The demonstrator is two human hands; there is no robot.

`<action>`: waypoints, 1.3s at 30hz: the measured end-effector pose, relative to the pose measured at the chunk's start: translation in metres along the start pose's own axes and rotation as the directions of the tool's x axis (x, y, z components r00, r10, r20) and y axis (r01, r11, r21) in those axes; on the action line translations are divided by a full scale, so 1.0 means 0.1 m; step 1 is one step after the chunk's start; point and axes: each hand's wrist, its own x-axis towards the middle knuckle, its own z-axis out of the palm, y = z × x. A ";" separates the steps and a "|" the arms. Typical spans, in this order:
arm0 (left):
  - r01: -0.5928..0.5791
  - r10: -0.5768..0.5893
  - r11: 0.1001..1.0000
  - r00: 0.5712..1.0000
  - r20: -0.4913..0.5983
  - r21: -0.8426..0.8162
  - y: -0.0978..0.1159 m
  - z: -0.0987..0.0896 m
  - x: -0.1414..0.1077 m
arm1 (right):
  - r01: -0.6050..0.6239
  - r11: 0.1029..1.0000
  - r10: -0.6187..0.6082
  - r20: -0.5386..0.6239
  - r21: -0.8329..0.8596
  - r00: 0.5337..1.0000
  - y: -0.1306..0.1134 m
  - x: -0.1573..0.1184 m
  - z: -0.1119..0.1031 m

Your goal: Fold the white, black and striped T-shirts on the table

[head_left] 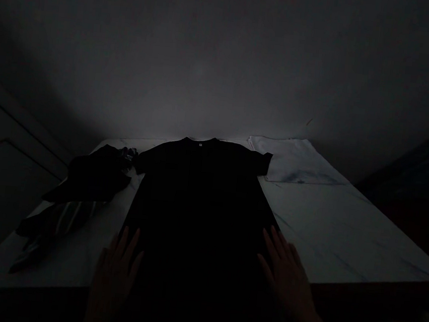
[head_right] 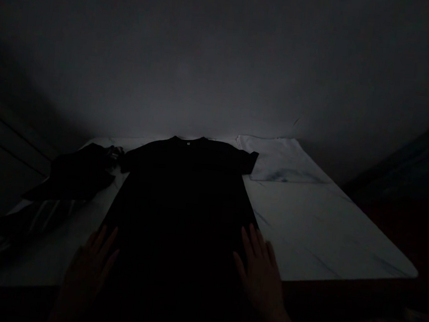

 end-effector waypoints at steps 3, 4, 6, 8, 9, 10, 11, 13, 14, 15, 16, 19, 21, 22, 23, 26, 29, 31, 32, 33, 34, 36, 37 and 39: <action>-0.012 0.011 0.999 0.999 0.032 0.039 -0.07 0.02 -0.10 | 0.027 1.000 -0.027 -0.013 0.007 1.000 0.13 -0.14 0.03; 0.002 -0.004 0.999 0.999 0.036 0.051 -0.06 0.03 -0.10 | 0.032 0.999 -0.032 -0.016 0.011 0.999 0.15 -0.17 0.07; 0.055 -0.056 0.997 0.998 0.016 0.061 -0.04 0.05 -0.02 | 0.049 0.999 -0.049 -0.043 0.012 0.998 0.23 -0.19 0.13; 0.079 -0.079 0.996 0.997 -0.003 0.041 -0.03 0.04 0.18 | 0.102 0.995 -0.100 -0.068 0.019 0.993 0.34 -0.10 0.18; 0.071 -0.071 0.997 0.997 0.001 0.024 -0.03 0.02 0.32 | 0.129 0.991 -0.127 -0.063 0.031 0.990 0.38 0.01 0.18; 0.051 -0.051 0.999 0.999 0.014 0.004 -0.03 -0.02 0.49 | 0.156 0.986 -0.154 -0.047 0.052 0.987 0.41 0.17 0.16; 0.029 -0.028 0.999 0.999 0.035 -0.015 -0.03 -0.06 0.69 | 0.186 0.979 -0.185 -0.021 0.081 0.983 0.40 0.38 0.12; -0.002 0.007 0.999 0.996 0.092 -0.049 -0.03 -0.17 1.12 | 0.253 0.956 -0.261 0.038 0.151 0.965 0.25 0.92 0.01; -0.001 0.009 0.998 0.993 0.120 -0.063 -0.03 -0.23 1.34 | 0.297 0.937 -0.313 0.065 0.185 0.947 0.10 1.23 -0.05; 0.011 0.000 0.997 0.990 0.143 -0.075 -0.03 -0.27 1.55 | 0.343 0.915 -0.368 0.089 0.211 0.926 -0.08 1.54 -0.10; 0.032 -0.019 0.996 0.987 0.160 -0.080 -0.03 -0.31 1.74 | 0.368 0.900 -0.400 0.106 0.232 0.911 -0.30 1.86 -0.13; 0.128 -0.118 0.991 0.977 0.179 -0.047 -0.08 -0.34 2.15 | 0.404 0.866 -0.465 0.176 0.297 0.868 -1.08 2.70 -0.08; 0.207 -0.202 0.978 0.962 0.183 -0.008 -0.15 -0.30 2.27 | 0.431 0.840 -0.512 0.217 0.330 0.831 -1.61 3.16 0.07; 0.245 -0.241 0.970 0.952 0.186 0.005 -0.18 -0.27 2.29 | 0.443 0.830 -0.530 0.232 0.339 0.816 -1.86 3.36 0.17; 0.276 -0.272 0.961 0.943 0.189 0.010 -0.21 -0.23 2.29 | 0.444 0.827 -0.536 0.245 0.346 0.808 -2.10 3.54 0.29; 0.330 -0.325 0.944 0.925 0.197 0.010 -0.26 -0.16 2.20 | 0.414 0.838 -0.520 0.289 0.357 0.804 -2.70 3.96 0.63; 0.376 -0.367 0.926 0.900 0.233 0.006 -0.26 -0.15 2.09 | 0.400 0.838 -0.516 0.301 0.371 0.802 -3.12 4.22 0.92; 0.408 -0.390 0.913 0.878 0.279 -0.009 -0.27 -0.17 2.05 | 0.402 0.824 -0.534 0.309 0.399 0.787 -3.32 4.31 1.08; 0.423 -0.398 0.906 0.867 0.301 -0.018 -0.28 -0.18 2.03 | 0.405 0.813 -0.548 0.313 0.418 0.776 -3.40 4.34 1.15; 0.436 -0.406 0.900 0.856 0.319 -0.026 -0.30 -0.19 2.02 | 0.408 0.800 -0.564 0.319 0.439 0.762 -3.47 4.37 1.21; 0.446 -0.411 0.895 0.848 0.334 -0.032 -0.32 -0.20 2.01 | 0.409 0.786 -0.581 0.328 0.463 0.745 -3.53 4.39 1.26; 0.451 -0.408 0.891 0.839 0.359 -0.041 -0.35 -0.19 1.99 | 0.403 0.759 -0.612 0.348 0.511 0.710 -3.61 4.42 1.36; 0.445 -0.398 0.894 0.839 0.372 -0.047 -0.37 -0.19 1.97 | 0.394 0.747 -0.623 0.356 0.536 0.697 -3.63 4.44 1.41; 0.419 -0.368 0.906 0.847 0.384 -0.057 -0.38 -0.17 1.94 | 0.363 0.729 -0.629 0.357 0.581 0.691 -3.61 4.49 1.48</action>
